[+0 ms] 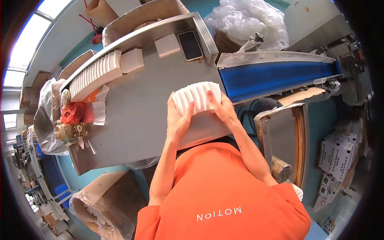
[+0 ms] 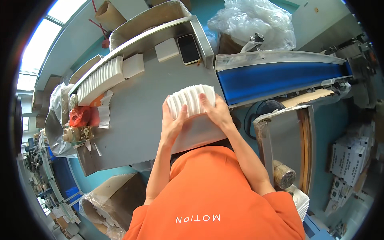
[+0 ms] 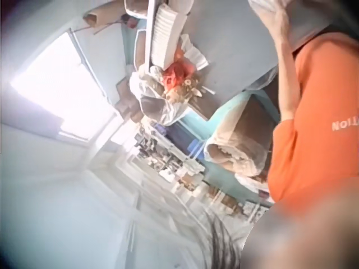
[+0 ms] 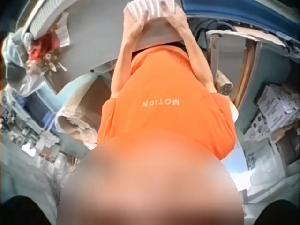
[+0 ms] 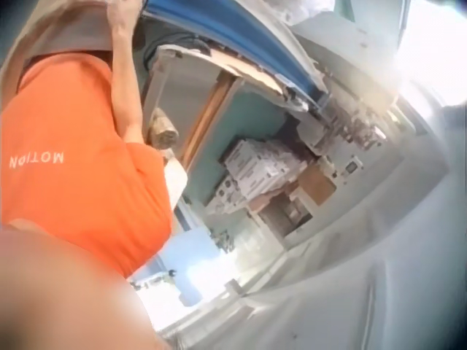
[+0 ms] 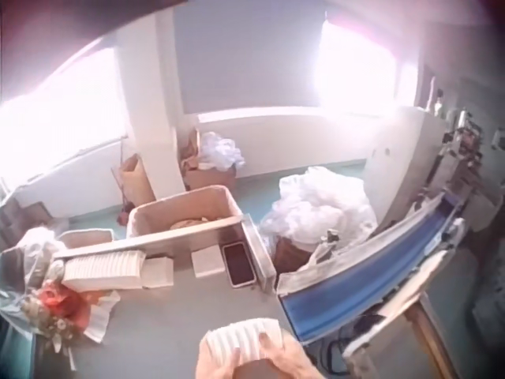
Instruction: Sorting and arranging folded paper filters from a conveyor onto a packing station.
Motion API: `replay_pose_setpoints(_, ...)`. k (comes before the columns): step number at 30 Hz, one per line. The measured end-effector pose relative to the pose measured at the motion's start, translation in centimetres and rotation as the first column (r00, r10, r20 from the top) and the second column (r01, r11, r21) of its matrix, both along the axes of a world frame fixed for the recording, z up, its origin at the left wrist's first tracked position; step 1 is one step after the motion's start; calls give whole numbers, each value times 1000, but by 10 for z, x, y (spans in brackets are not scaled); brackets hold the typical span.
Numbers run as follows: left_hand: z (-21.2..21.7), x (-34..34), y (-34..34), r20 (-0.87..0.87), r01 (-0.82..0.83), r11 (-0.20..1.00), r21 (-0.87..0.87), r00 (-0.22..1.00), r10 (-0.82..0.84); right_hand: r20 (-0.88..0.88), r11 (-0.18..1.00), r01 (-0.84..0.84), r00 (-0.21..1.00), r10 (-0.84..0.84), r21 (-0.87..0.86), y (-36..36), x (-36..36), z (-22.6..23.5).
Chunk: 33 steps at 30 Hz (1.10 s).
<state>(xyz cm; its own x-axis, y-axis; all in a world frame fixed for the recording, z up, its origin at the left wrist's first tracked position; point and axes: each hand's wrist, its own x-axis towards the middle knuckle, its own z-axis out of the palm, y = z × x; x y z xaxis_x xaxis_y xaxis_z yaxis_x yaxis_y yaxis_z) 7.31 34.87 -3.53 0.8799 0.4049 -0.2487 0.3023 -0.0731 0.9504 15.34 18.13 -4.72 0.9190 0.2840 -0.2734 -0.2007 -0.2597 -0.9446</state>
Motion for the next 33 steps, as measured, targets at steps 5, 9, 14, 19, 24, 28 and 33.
replay_pose_setpoints(5,10,-10,-20,-89,70,981,180,994,-55,-39,999,37,999,-38,-21,-5,-19,-4)
replay_pose_setpoints(9,7,-14,-28,-98,-24,949,314,994,57,-585,884,292,810,-26,365,-24,-16,-8)
replay_pose_setpoints(14,10,-11,-33,-8,-81,966,244,996,85,-480,924,184,877,-1,335,-47,-15,-27)
replay_pose_setpoints(19,13,-6,-43,13,-27,953,303,1000,24,-424,924,324,879,-216,201,-42,0,-25)
replay_pose_setpoints(24,8,-2,-54,31,-14,934,357,1000,3,-240,957,153,966,-92,248,-14,-13,-3)
replay_pose_setpoints(28,11,-4,-49,-8,-30,946,324,999,34,-662,940,140,741,108,310,-57,-11,-18)
replay_pose_setpoints(33,7,1,-49,-25,-21,996,88,999,23,-559,830,450,801,-214,328,-54,-3,-24)
